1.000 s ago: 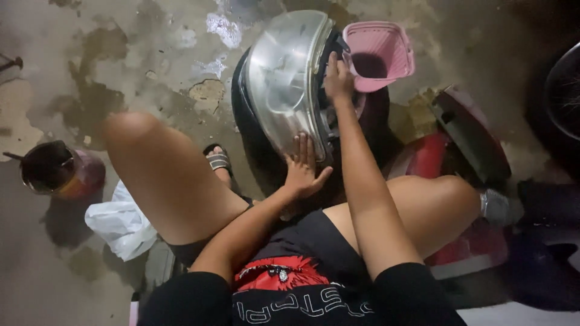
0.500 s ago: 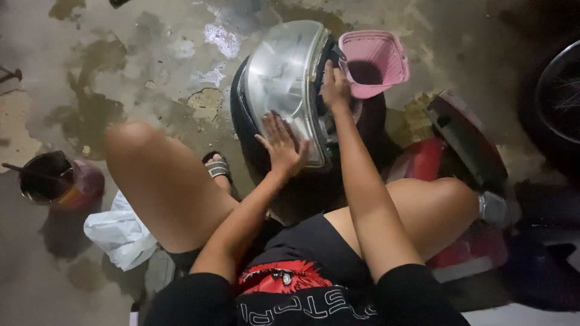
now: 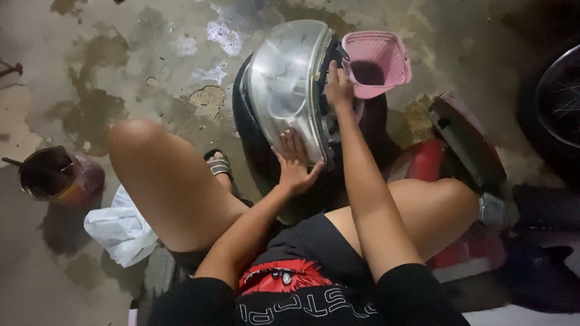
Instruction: Wet sanding a car headlight assembly by hand to restore clarity
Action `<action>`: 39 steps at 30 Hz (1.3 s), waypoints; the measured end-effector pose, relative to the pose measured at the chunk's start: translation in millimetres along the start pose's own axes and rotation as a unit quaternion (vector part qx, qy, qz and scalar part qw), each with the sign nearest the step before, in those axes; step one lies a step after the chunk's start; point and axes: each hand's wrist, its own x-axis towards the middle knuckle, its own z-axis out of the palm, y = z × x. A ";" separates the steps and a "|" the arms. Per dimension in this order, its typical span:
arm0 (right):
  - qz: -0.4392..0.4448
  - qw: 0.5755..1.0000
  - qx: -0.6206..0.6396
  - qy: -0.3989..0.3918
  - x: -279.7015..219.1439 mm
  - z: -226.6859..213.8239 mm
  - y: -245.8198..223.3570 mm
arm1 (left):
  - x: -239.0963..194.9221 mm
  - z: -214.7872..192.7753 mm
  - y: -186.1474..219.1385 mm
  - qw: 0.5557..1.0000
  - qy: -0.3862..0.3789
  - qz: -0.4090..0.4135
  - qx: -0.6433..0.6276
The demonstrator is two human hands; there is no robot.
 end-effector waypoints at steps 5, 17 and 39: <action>-0.019 0.999 -0.034 0.003 -11.3 -4.2 -7.5 | 40.1 -30.4 -5.9 0.999 0.046 -0.004 0.009; -0.066 0.997 -0.019 0.036 4.3 8.2 16.2 | 11.9 -14.3 -7.3 0.995 0.094 0.042 0.001; -0.064 0.997 -0.048 0.016 -0.9 -0.6 6.3 | 0.2 -8.4 -11.7 0.997 0.066 0.024 0.011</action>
